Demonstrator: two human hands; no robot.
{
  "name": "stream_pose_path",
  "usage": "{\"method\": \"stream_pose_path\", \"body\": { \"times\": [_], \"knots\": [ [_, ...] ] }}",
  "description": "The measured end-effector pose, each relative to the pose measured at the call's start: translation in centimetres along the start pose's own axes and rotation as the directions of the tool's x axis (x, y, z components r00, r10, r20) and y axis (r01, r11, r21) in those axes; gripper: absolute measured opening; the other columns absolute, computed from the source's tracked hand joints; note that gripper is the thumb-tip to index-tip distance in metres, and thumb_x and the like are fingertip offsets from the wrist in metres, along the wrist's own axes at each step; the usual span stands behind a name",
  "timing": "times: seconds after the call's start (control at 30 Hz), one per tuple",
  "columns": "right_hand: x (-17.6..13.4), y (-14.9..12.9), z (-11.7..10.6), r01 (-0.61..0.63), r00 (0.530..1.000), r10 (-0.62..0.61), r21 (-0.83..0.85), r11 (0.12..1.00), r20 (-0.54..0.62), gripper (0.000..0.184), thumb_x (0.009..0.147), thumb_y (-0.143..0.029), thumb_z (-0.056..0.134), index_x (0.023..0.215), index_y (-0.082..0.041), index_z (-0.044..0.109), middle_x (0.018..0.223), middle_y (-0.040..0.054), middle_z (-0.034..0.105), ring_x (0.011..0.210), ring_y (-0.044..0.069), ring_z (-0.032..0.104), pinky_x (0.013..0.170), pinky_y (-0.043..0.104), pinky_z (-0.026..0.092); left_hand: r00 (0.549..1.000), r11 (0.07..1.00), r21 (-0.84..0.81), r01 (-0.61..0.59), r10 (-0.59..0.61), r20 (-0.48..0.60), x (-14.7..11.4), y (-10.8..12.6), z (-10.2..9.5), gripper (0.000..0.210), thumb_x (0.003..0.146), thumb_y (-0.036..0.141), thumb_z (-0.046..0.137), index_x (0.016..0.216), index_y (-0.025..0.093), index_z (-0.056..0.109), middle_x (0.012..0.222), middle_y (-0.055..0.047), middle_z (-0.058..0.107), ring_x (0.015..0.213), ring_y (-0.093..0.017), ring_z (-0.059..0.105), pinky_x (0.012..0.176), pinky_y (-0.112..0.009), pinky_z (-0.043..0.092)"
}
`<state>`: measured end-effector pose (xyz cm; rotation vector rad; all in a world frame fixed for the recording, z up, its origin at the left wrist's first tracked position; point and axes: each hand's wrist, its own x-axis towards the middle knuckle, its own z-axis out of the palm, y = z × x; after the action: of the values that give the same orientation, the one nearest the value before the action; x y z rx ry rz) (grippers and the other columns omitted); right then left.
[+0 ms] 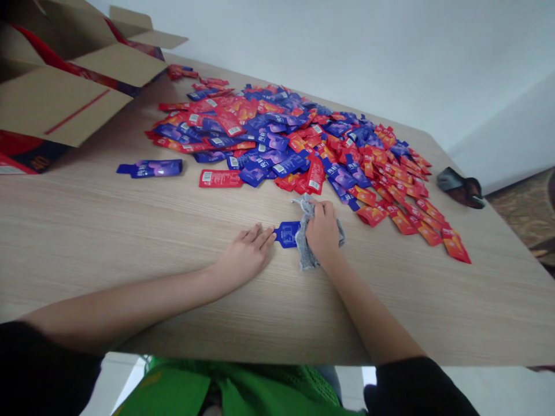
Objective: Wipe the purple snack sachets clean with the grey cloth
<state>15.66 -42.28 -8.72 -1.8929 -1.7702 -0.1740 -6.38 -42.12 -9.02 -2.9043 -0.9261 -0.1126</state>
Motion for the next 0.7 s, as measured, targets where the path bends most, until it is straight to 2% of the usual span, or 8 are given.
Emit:
{"method": "stream_pose_path", "body": {
  "times": [0.07,0.1,0.2,0.27,0.37,0.53,0.63,0.7],
  "knots": [
    [0.6,-1.9,0.4,0.021,0.999,-0.020,0.048,0.999,-0.034,0.043,0.086,-0.013,0.039,0.127,-0.021,0.051,0.112,0.0126,0.051,0.109,0.028,0.049,0.093,0.045,0.042,1.000,1.000,-0.003,0.002,-0.002,-0.013,0.0,0.0,0.0,0.042,0.094,0.013,0.045,0.134,0.010,0.056,0.144,-0.015,0.050,0.128,-0.034,0.052,0.091,-0.042,0.047],
    [0.8,-2.9,0.7,0.057,0.998,-0.057,0.048,0.997,-0.009,0.042,0.087,-0.015,0.041,0.127,-0.021,0.051,0.114,0.0132,0.051,0.110,0.028,0.049,0.094,0.044,0.041,1.000,1.000,-0.005,0.003,-0.003,-0.018,0.0,0.0,0.0,0.041,0.095,0.014,0.045,0.134,0.009,0.057,0.143,-0.015,0.051,0.128,-0.034,0.052,0.092,-0.042,0.047],
    [0.6,-5.0,1.7,0.217,0.960,-0.213,-0.002,0.976,0.182,0.037,0.090,-0.027,0.047,0.126,-0.019,0.054,0.117,0.0140,0.052,0.109,0.029,0.048,0.093,0.043,0.040,1.000,1.000,-0.017,0.003,-0.004,-0.014,0.0,-0.1,0.0,0.039,0.095,0.015,0.045,0.130,0.006,0.059,0.137,-0.017,0.057,0.128,-0.035,0.052,0.092,-0.042,0.046],
    [0.1,-5.2,2.0,0.270,0.932,-0.253,-0.032,0.962,0.261,0.039,0.092,-0.037,0.048,0.126,-0.019,0.055,0.118,0.0135,0.053,0.109,0.029,0.048,0.093,0.043,0.038,1.000,1.000,-0.025,0.002,-0.003,-0.013,-0.1,-0.2,0.0,0.039,0.095,0.016,0.044,0.130,0.006,0.059,0.134,-0.017,0.060,0.127,-0.035,0.052,0.091,-0.042,0.047],
    [-0.8,-3.8,1.7,0.220,0.949,-0.193,-0.084,0.972,0.248,0.042,0.093,-0.041,0.047,0.128,-0.019,0.055,0.119,0.0137,0.054,0.109,0.030,0.047,0.093,0.044,0.037,0.999,0.999,-0.032,0.009,-0.010,-0.034,-0.2,-0.2,-0.1,0.041,0.096,0.016,0.042,0.135,0.009,0.056,0.140,-0.015,0.055,0.128,-0.034,0.052,0.091,-0.043,0.048],
    [-2.2,0.8,0.6,0.060,0.983,-0.027,-0.178,0.982,0.181,0.039,0.091,-0.028,0.043,0.127,-0.019,0.055,0.119,0.0148,0.052,0.107,0.032,0.047,0.090,0.047,0.038,1.000,1.000,-0.020,-0.003,0.003,-0.003,-0.2,-0.3,-0.1,0.043,0.096,0.015,0.043,0.136,0.009,0.055,0.145,-0.013,0.049,0.128,-0.035,0.051,0.091,-0.044,0.048],
    [-2.5,3.0,-0.1,0.014,0.987,0.012,-0.159,0.987,0.162,0.040,0.088,-0.022,0.043,0.126,-0.015,0.054,0.115,0.0159,0.052,0.106,0.032,0.047,0.092,0.048,0.039,1.000,1.000,-0.002,-0.013,0.013,0.013,-0.1,-0.3,-0.1,0.043,0.095,0.014,0.043,0.136,0.007,0.055,0.146,-0.013,0.048,0.128,-0.036,0.051,0.091,-0.043,0.048],
    [-2.2,3.1,-0.5,0.014,0.990,0.000,-0.095,0.995,0.141,0.041,0.086,-0.017,0.042,0.126,-0.015,0.052,0.113,0.0156,0.051,0.107,0.031,0.048,0.093,0.048,0.040,1.000,1.000,0.004,-0.019,0.019,0.017,0.0,-0.2,0.0,0.043,0.096,0.015,0.043,0.136,0.007,0.055,0.146,-0.013,0.048,0.128,-0.036,0.051,0.092,-0.043,0.048]
  ]
}}
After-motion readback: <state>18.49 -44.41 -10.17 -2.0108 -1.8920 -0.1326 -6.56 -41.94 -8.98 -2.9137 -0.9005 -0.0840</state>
